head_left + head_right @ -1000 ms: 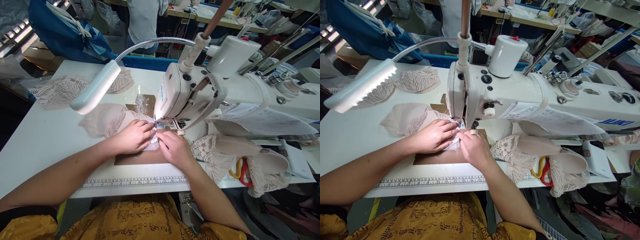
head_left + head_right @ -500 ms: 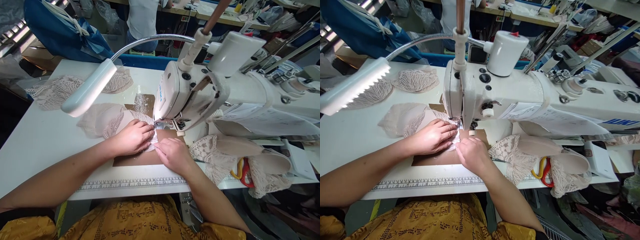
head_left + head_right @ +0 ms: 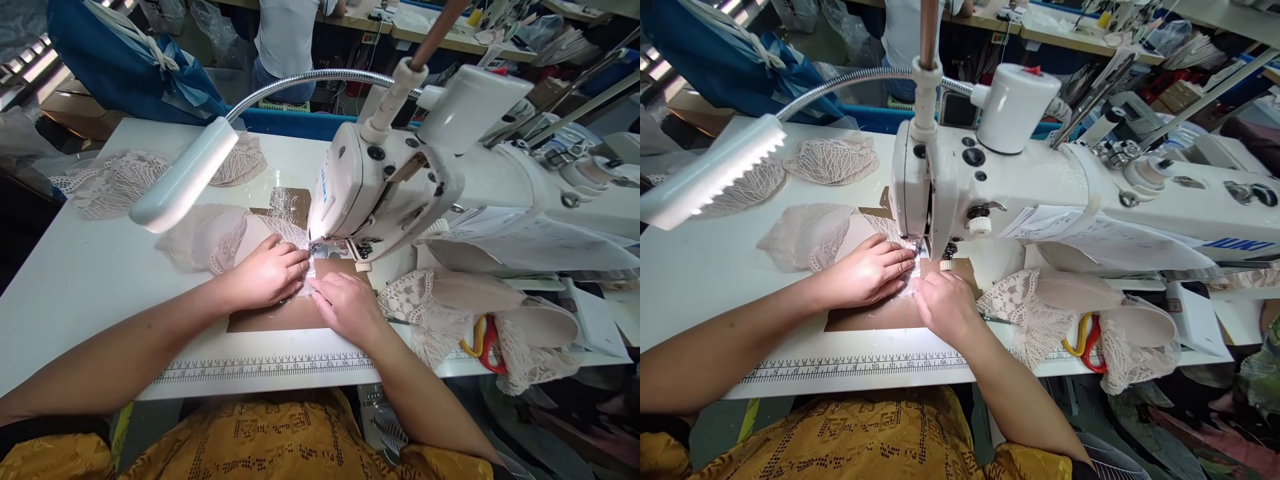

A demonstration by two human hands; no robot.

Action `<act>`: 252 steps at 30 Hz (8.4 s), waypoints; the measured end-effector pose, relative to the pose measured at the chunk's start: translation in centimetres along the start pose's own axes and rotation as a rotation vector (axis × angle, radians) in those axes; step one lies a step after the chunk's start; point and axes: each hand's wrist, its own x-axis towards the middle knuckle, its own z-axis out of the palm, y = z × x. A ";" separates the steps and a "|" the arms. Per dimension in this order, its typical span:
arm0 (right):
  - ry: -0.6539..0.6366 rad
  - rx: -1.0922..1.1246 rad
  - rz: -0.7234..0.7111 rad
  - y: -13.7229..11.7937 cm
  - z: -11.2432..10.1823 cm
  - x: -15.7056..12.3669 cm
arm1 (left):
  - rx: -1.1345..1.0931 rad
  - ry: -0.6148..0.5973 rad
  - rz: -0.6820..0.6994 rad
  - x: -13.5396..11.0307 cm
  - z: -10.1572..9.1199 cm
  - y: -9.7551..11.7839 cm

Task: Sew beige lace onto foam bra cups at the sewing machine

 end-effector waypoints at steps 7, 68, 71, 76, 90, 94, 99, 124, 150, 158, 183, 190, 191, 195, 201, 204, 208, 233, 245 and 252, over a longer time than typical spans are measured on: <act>-0.019 0.019 0.011 0.0 0.1 0.2 | -0.013 0.003 -0.014 0.0 0.3 -0.7; 0.268 0.145 0.251 9.6 -4.9 -1.1 | -0.104 0.226 -0.334 -1.8 1.3 -3.6; 0.220 0.187 0.147 8.8 -4.5 -2.4 | -0.084 0.272 -0.325 -1.8 1.6 -3.5; -0.120 -0.024 -0.031 6.2 -3.9 -5.0 | -0.075 0.295 -0.331 -1.8 1.8 -3.3; -0.159 -0.079 0.063 5.9 -3.9 -3.5 | -0.469 0.027 -0.073 -4.4 -1.5 -0.7; 0.012 0.057 0.063 5.7 -2.7 -4.5 | -0.580 -0.064 0.076 -6.3 -3.3 2.9; 0.187 0.361 0.088 4.2 -2.6 -4.8 | -0.640 0.054 -0.317 -6.7 -4.3 1.8; -0.053 1.022 0.191 -1.2 -0.6 3.2 | -1.263 0.099 -0.360 -3.3 -2.0 -0.4; -0.138 1.177 0.288 0.8 -1.4 1.6 | -1.515 -0.005 -0.662 -4.0 -2.1 0.0; -0.148 1.199 0.210 -0.3 -0.7 2.2 | -1.480 -0.011 -0.571 -3.4 -1.5 0.2; -0.006 1.069 0.287 -0.5 -0.1 2.1 | -1.262 -0.178 -0.505 -3.5 -2.4 -1.1; -0.122 0.625 0.266 1.0 -2.1 1.6 | -0.769 -0.158 -0.591 -1.6 -2.8 -4.1; -0.148 0.551 0.262 1.0 -2.3 1.6 | -0.671 -0.158 -0.576 -1.0 -2.7 -4.3; -0.198 0.372 0.320 1.5 -2.2 1.3 | -0.320 -0.052 -0.431 0.4 -2.7 -3.7; -0.044 0.343 0.257 2.0 -1.1 0.7 | -0.114 0.053 -0.284 -0.7 -2.4 1.0; -0.053 0.286 0.143 1.2 -0.9 1.0 | -0.001 -0.019 -0.257 -1.0 -0.9 2.8; -0.128 0.104 0.114 0.2 -0.9 1.5 | 0.088 -0.069 -0.256 -1.0 0.3 2.8; -0.149 0.115 0.204 0.2 -0.9 1.6 | -0.028 -0.061 -0.013 -0.5 -0.4 -0.7; -0.216 0.063 0.195 0.2 -0.7 1.7 | -0.034 0.045 0.000 -0.4 0.2 -1.7; -0.225 0.031 0.140 0.5 -0.4 1.4 | -0.077 0.032 -0.025 -0.5 0.7 -1.8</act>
